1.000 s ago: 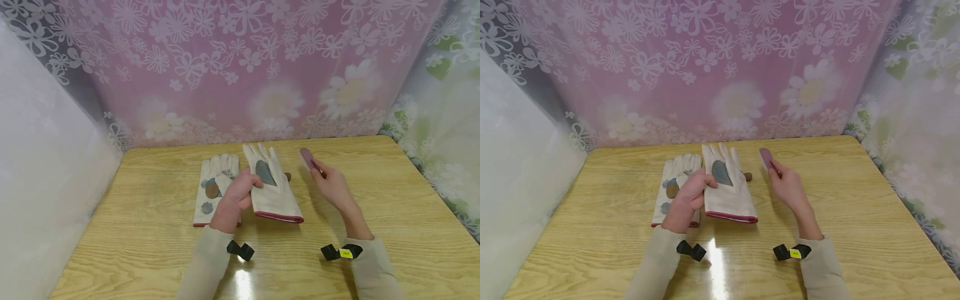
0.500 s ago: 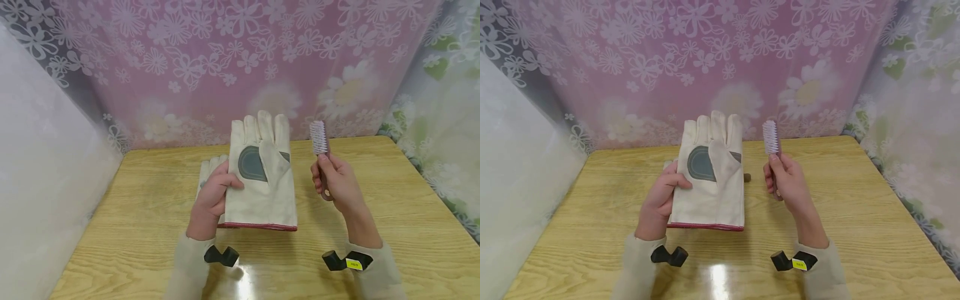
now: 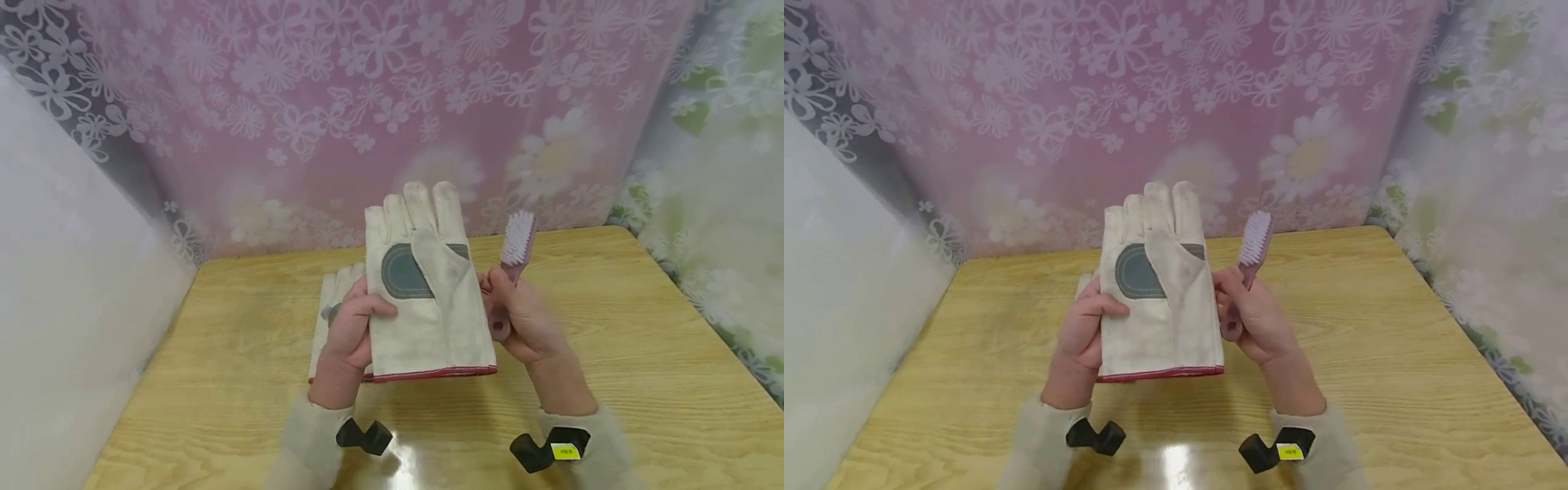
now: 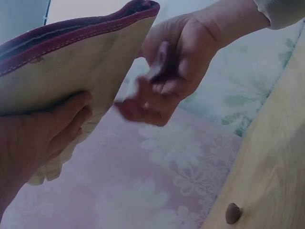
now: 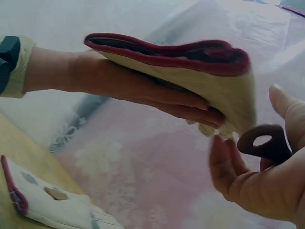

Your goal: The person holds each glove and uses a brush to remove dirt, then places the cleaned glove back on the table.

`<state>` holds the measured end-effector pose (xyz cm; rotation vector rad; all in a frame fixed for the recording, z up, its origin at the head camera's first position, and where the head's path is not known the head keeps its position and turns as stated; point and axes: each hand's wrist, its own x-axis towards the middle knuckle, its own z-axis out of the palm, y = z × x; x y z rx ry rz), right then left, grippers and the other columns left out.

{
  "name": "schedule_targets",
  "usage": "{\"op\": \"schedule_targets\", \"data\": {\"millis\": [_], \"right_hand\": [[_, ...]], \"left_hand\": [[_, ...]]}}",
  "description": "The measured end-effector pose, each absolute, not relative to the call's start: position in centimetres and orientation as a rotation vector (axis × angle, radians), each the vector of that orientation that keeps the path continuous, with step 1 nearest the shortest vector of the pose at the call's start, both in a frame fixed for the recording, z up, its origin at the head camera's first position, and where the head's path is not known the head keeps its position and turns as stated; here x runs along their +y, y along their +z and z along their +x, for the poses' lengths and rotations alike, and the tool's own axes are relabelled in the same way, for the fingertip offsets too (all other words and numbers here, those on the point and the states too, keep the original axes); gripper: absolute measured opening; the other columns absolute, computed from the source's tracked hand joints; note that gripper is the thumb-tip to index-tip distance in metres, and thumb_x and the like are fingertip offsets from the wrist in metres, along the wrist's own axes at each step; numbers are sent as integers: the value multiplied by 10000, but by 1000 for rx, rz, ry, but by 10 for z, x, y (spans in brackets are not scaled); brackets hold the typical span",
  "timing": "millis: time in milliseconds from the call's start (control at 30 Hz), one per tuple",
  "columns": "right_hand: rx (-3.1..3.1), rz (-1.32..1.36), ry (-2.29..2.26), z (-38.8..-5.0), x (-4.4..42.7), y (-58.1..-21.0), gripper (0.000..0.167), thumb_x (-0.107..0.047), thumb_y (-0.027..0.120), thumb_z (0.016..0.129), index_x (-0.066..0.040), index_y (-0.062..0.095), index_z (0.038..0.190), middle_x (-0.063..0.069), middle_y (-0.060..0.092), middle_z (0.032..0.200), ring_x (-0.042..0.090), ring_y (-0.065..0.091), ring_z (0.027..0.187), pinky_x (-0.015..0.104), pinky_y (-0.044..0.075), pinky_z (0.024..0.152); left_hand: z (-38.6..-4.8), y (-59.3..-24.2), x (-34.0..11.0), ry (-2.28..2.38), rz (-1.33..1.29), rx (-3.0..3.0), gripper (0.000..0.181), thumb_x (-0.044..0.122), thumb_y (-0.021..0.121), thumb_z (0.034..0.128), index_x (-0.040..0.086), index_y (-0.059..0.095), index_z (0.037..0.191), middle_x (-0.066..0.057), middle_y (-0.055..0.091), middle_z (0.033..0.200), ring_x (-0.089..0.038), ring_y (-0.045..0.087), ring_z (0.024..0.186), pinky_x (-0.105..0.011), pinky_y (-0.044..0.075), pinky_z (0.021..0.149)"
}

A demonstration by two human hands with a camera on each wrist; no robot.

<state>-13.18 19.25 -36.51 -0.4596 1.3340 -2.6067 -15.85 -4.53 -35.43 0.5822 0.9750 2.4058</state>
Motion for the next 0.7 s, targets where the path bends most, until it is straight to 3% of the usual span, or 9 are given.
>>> {"op": "schedule_targets", "data": {"millis": [100,200,367,567,700], "right_hand": [[1324,-409,-2567,-132,182,-371,156,-258,519,1029,-212,462,891,-95,556,853,23,568,751,174,491,606],[1275,-348,-2574,-133,175,-374,249,-125,555,1003,-234,348,916,-72,482,937,60,549,865,212,518,718],[1184,-340,-2566,-136,174,-377,330,13,500,994,-214,269,927,-35,473,947,92,593,888,232,552,741],[1078,-337,-2594,-139,178,-380,330,62,465,991,-208,285,929,-25,469,970,103,581,915,241,552,760],[1100,-340,-2617,-141,179,-380,327,73,453,989,-209,297,933,-27,497,981,103,598,926,248,558,765]], "left_hand": [[-160,-359,-44,2407,559,955,591,-127,329,843,94,396,1388,-50,594,1179,-181,632,1058,-307,546,882],[-161,-362,-43,2363,541,1022,580,-103,338,878,95,368,1422,-45,584,1188,-168,638,1056,-305,546,883],[-163,-360,-40,2184,503,1443,638,-9,430,912,105,274,1520,-96,566,1260,-156,647,1041,-315,548,863],[-167,-357,-37,2043,525,1818,782,16,503,918,269,154,1570,-98,459,1426,-192,570,1121,-332,492,896],[-169,-358,-34,2044,487,1904,765,42,536,932,225,142,1562,-94,397,1466,-239,523,1205,-361,480,934]]}}
